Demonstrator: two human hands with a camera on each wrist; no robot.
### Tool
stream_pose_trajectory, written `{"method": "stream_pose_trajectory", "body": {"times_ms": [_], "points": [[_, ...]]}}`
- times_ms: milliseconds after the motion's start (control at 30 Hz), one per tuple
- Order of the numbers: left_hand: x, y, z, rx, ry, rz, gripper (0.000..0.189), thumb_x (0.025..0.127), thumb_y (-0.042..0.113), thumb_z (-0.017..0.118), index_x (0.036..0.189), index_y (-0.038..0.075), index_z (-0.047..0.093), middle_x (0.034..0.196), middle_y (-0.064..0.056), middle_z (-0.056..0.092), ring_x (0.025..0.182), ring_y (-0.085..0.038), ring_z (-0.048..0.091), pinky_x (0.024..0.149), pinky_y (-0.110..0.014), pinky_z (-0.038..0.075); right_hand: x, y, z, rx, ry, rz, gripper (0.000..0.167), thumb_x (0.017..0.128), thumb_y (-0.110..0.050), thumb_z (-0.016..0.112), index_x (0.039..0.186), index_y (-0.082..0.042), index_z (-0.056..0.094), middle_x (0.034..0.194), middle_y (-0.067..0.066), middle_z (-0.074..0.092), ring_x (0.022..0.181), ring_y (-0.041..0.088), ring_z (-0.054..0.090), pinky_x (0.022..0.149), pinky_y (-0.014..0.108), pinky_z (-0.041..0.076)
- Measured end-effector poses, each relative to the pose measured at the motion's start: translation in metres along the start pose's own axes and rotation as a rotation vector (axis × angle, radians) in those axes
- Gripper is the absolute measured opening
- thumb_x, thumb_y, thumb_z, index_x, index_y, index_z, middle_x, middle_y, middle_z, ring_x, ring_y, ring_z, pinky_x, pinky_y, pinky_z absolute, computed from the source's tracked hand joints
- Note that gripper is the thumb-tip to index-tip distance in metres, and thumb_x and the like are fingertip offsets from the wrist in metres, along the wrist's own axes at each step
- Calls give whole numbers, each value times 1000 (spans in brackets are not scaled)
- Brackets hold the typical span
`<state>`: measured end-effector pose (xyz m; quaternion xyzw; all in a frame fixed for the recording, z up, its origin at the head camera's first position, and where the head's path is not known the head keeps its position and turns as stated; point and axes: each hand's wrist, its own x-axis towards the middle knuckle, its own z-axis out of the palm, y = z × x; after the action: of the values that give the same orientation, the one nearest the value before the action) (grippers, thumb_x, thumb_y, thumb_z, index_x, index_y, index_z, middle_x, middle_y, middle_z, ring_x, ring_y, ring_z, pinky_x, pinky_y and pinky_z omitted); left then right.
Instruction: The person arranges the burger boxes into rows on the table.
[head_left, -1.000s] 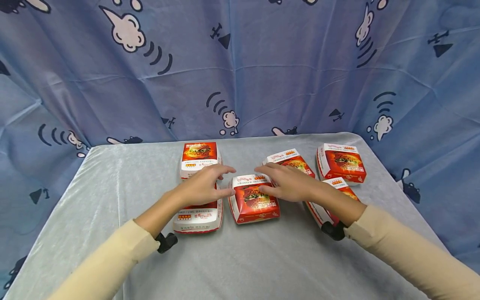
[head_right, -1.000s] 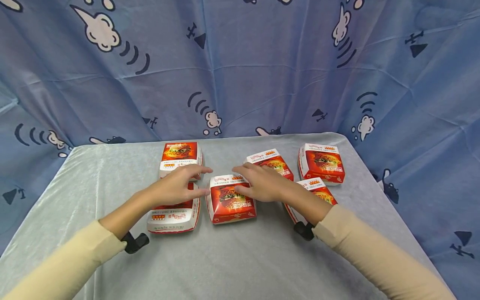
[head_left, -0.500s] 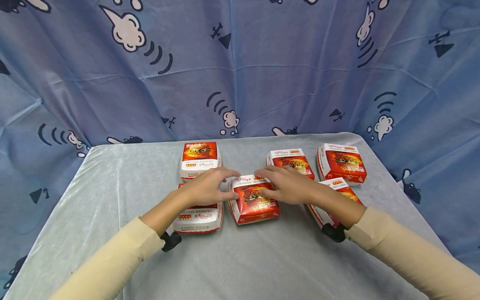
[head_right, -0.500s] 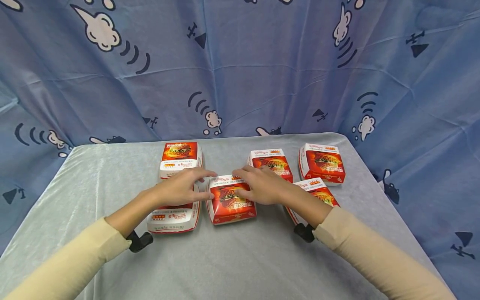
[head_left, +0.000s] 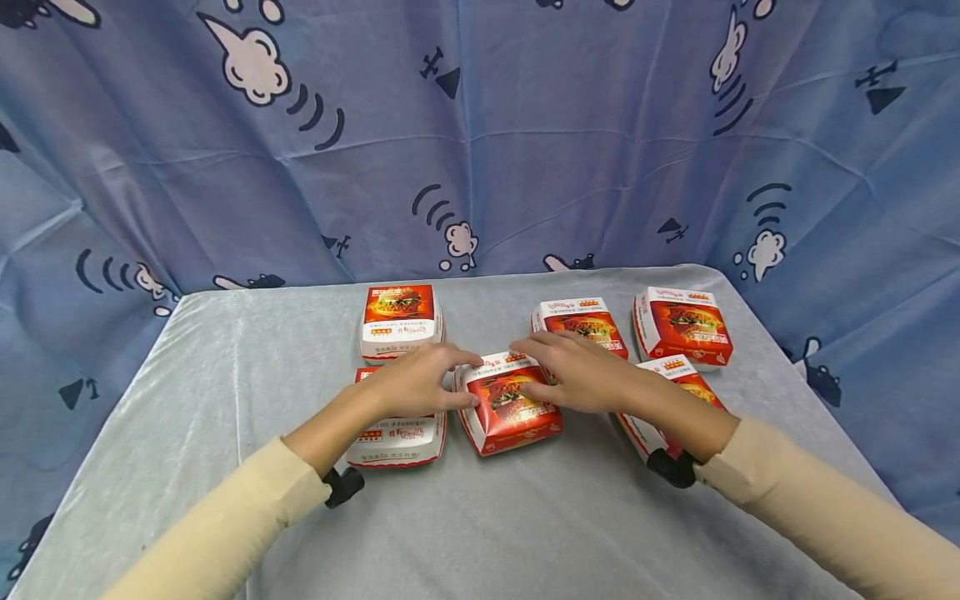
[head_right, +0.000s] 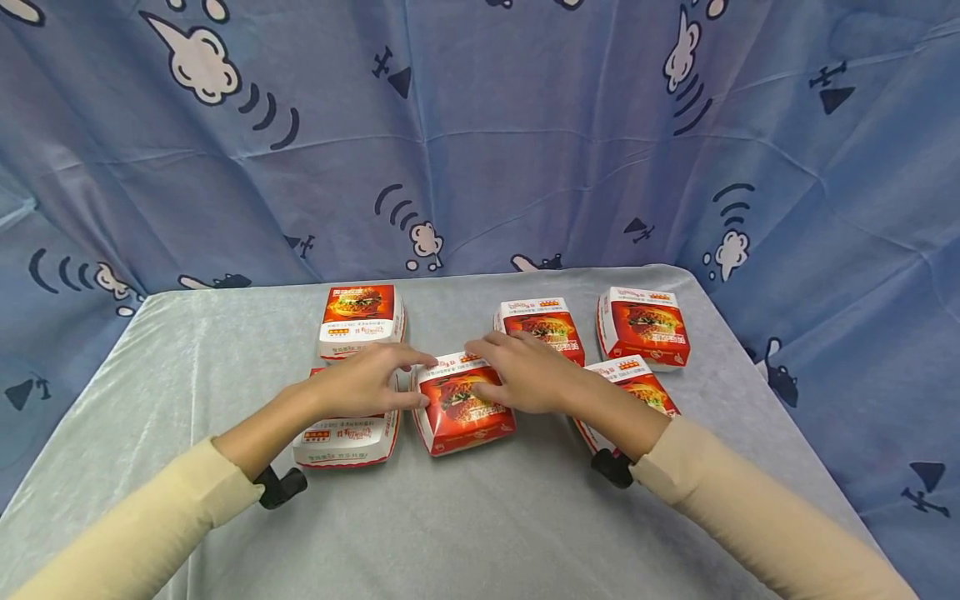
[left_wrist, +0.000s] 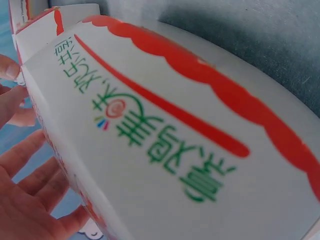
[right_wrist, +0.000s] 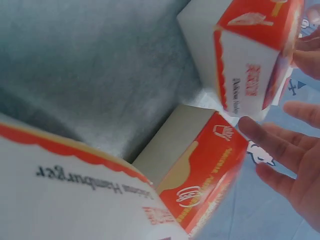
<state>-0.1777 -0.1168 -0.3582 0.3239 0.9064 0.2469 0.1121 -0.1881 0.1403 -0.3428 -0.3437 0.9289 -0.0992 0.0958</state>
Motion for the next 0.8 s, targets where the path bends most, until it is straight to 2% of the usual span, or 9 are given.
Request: {"method": "stream_pose_trajectory", "body": {"times_ms": [133, 367, 533, 800], "points": [[-1, 1, -1, 1, -2, -3, 51, 89, 33, 74, 133, 9, 64, 128, -4, 66, 119, -18, 60, 103, -37, 45, -4, -2, -2, 1, 23, 3, 59, 93, -40, 68, 143, -12, 53, 135, 14, 57, 117, 34, 60, 96, 58, 47], [-4, 1, -1, -1, 12, 21, 43, 89, 27, 74, 127, 7, 66, 119, -2, 69, 109, -17, 63, 96, -38, 49, -9, -2, -2, 65, -46, 55, 62, 93, -43, 67, 143, -10, 52, 137, 16, 57, 125, 33, 54, 100, 58, 45], [-4, 2, -2, -12, 11, 29, 39, 89, 24, 73, 124, 6, 68, 115, -2, 70, 103, -18, 63, 93, -36, 49, -13, 1, 0, 98, -43, 71, 62, 94, -43, 66, 143, -8, 53, 137, 13, 58, 124, 30, 56, 100, 56, 45], [-5, 3, -2, -14, 18, 32, 30, 89, 25, 73, 116, 10, 72, 112, -3, 69, 107, -20, 63, 95, -37, 49, -13, 3, 1, 107, -69, 47, 59, 95, -37, 64, 145, -9, 51, 140, 13, 56, 126, 29, 54, 102, 57, 43]]}}
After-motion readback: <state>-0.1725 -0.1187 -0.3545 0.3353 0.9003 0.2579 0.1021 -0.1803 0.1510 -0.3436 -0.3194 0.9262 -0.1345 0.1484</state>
